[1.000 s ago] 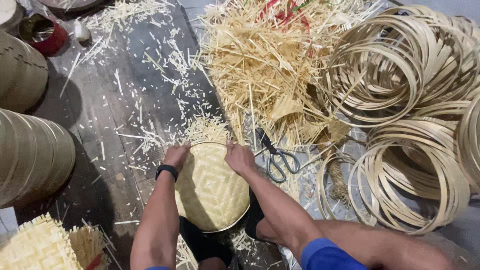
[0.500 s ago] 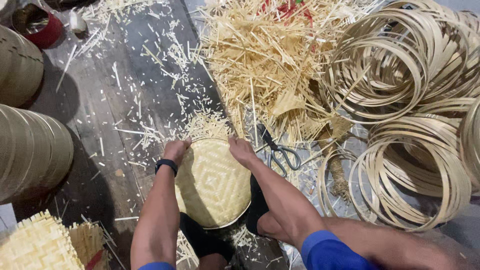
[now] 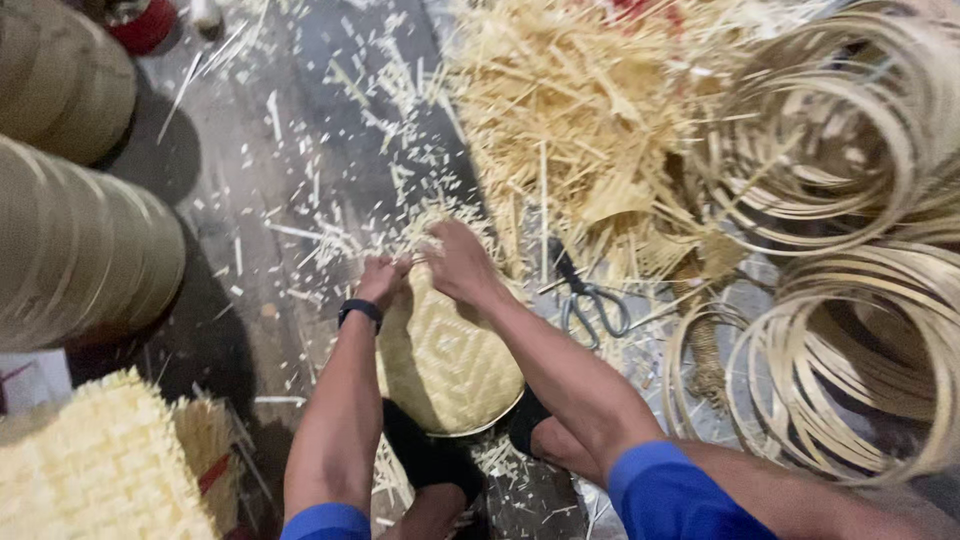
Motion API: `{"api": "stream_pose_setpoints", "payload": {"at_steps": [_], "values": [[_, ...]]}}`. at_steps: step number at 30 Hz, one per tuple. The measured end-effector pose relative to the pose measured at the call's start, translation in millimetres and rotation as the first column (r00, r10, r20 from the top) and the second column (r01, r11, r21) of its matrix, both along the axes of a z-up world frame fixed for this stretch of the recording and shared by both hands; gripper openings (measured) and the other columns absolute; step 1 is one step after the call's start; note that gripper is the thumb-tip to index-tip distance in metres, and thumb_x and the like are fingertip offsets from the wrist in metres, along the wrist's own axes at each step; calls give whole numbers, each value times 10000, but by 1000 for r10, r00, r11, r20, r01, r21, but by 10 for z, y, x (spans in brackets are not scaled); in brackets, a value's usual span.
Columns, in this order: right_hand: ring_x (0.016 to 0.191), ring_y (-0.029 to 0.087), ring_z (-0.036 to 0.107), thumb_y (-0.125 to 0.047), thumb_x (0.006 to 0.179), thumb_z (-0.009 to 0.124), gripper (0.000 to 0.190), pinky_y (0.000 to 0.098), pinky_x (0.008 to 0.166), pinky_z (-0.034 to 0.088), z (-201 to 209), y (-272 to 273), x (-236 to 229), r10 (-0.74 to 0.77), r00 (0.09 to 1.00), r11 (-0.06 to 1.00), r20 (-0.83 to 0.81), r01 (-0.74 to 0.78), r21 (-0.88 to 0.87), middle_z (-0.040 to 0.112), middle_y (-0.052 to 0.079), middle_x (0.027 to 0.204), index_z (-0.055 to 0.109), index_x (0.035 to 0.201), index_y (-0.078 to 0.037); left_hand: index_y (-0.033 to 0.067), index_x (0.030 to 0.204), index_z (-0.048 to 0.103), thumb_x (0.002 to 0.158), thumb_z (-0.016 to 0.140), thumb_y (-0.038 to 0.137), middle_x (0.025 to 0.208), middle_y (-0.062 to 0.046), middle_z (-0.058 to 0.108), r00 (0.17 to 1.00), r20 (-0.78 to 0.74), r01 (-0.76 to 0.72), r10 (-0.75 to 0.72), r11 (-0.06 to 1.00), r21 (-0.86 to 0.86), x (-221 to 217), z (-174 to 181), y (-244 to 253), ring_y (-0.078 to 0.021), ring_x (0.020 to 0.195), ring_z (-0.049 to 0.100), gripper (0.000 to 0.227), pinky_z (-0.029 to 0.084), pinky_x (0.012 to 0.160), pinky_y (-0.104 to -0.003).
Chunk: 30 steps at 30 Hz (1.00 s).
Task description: The person sits on the floor and repeatedly places a woven bamboo mat into a circular wooden mold. They use shears to trim the excess bamboo strips around the edge of the mold, then remove the trimmed mat and repeat the process with a new piece.
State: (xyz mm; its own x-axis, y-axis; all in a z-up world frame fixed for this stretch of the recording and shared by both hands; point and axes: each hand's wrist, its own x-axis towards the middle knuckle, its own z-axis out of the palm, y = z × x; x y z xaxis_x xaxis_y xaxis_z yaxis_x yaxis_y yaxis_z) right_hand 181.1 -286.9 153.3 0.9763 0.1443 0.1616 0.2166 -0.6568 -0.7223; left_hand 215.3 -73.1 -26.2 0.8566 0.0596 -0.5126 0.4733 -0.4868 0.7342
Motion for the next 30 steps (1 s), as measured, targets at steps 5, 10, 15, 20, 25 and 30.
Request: {"api": "stream_pose_setpoints", "payload": {"at_steps": [5,10,15,20,25,30], "values": [[931,376,651,-612,1024,350,706,487,837,508,167,711,212,298,863,883,-408,-412,-226,665,220,918,742,926,-34,-54,1382,524,865,407,134,1324,-221,560,630,690,-374,356,918,-132,-612,167,122,-366,1084,603,562,520,922,-406],[793,340,717,-829,838,458,841,478,749,561,392,757,218,262,742,697,-617,-588,-411,715,162,786,772,751,-54,-6,1221,682,1037,375,566,1221,-290,678,731,-76,-593,678,687,420,-1510,734,-46,-463,1129,651,674,504,962,-555],[854,335,737,-873,810,508,880,443,761,560,456,869,269,253,725,602,-641,-637,-482,744,180,845,783,794,-37,-17,1181,709,1005,217,633,1208,-325,650,836,-76,-487,543,799,354,-1519,948,-151,-514,1179,580,834,424,1031,-571],[987,342,724,-816,851,518,843,428,863,552,315,942,287,174,712,622,-680,-615,-485,752,198,998,780,952,-22,-30,1188,713,990,158,654,1245,-334,638,850,-174,-416,498,835,359,-1416,973,-60,-501,1228,572,902,411,1070,-558],[1431,446,336,-454,997,497,686,551,1179,231,192,722,-491,380,921,771,-91,-369,-519,414,306,1520,453,1451,59,-49,1222,685,996,159,665,1290,-348,588,890,-143,-375,434,873,313,-1403,902,43,-511,1263,520,915,355,1112,-544],[1469,478,279,-421,924,540,788,622,1195,125,-136,216,-2188,624,774,604,-109,-567,-560,382,301,1541,326,1514,56,-110,1242,651,947,279,719,1293,-375,609,817,-165,-521,552,830,200,-1435,736,21,-489,1285,552,955,406,1096,-512]]}}
